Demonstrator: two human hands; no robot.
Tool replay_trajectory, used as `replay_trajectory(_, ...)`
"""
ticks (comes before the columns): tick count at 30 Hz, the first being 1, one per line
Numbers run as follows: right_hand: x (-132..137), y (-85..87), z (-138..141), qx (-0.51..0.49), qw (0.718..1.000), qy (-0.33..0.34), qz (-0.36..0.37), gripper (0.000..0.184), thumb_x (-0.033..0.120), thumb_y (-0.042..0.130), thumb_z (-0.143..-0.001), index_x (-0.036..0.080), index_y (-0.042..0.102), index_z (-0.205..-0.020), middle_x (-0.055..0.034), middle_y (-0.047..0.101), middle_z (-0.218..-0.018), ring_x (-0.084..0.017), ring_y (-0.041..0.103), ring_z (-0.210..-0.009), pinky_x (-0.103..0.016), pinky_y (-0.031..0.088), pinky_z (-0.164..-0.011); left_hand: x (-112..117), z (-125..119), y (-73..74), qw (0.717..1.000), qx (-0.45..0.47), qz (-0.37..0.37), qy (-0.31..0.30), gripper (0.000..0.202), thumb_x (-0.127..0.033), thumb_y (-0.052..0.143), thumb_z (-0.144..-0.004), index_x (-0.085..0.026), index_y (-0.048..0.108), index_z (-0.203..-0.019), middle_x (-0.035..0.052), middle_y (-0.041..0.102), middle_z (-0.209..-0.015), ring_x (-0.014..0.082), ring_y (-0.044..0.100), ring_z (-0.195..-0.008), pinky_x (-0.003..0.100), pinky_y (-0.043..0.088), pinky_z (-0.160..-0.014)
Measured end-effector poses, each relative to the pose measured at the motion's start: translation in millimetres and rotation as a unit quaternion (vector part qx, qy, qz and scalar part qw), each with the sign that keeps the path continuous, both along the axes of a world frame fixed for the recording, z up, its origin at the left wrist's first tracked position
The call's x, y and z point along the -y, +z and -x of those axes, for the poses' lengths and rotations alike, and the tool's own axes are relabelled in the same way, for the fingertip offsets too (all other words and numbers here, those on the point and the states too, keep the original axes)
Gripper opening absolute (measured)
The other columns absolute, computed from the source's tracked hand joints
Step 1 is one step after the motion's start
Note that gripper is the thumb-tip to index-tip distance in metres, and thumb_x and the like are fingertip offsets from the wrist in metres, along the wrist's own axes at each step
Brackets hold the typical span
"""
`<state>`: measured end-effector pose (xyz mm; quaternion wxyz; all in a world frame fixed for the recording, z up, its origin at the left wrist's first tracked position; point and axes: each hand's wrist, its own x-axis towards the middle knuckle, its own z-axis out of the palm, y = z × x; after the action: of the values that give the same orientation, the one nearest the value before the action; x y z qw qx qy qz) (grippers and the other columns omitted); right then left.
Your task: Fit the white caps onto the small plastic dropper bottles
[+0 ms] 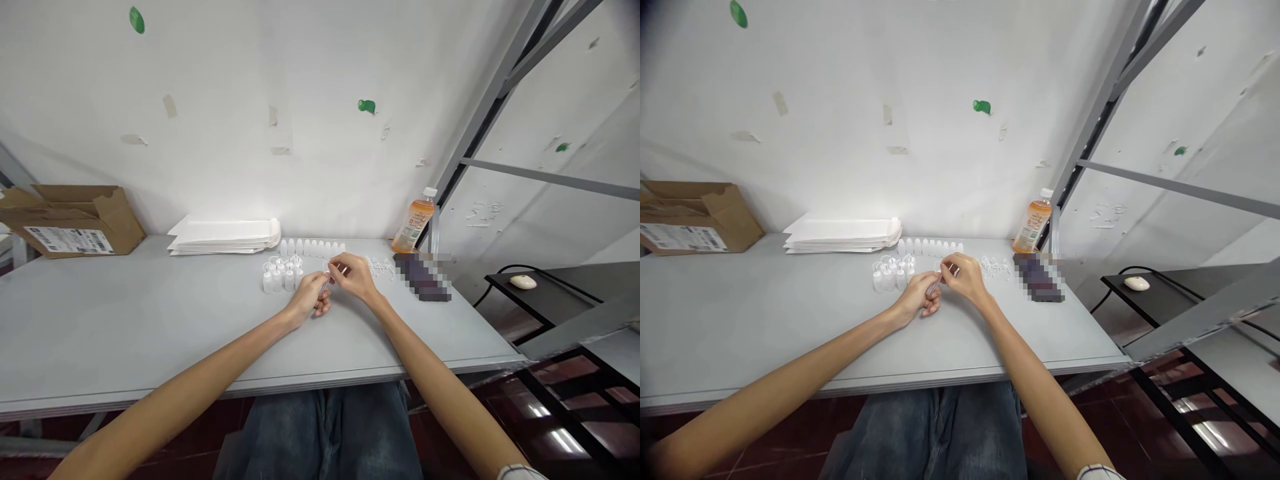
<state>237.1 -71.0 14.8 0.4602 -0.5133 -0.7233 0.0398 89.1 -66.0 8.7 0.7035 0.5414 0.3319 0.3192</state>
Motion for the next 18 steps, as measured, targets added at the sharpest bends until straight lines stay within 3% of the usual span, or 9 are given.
replay_trajectory(14,-5,-12.3,9,0.085,0.983,-0.161,-0.017,0.019,0.019,0.046,-0.091,0.018,0.065,-0.086,-0.0041,0.068,-0.084,-0.013,0.058,-0.063,-0.024,0.032,-0.055,-5,-2,-0.5,0.998,0.037,0.04,0.015,0.021,-0.039,0.048,-0.087,-0.018,0.048,-0.083,-0.0079,0.034,-0.053,0.0102,0.045,-0.033,0.018,0.029,-0.027)
replay_trajectory(18,-6,-10.5,2,0.075,0.985,-0.156,-0.026,0.02,0.021,0.045,-0.093,0.018,0.064,-0.088,-0.0048,0.067,-0.087,-0.013,0.058,-0.062,-0.024,0.033,-0.055,-3,-1,-0.1,0.999,0.036,0.034,0.001,0.022,-0.04,0.049,-0.086,-0.018,0.05,-0.086,-0.0081,0.033,-0.053,0.0106,0.045,-0.034,0.019,0.03,-0.027)
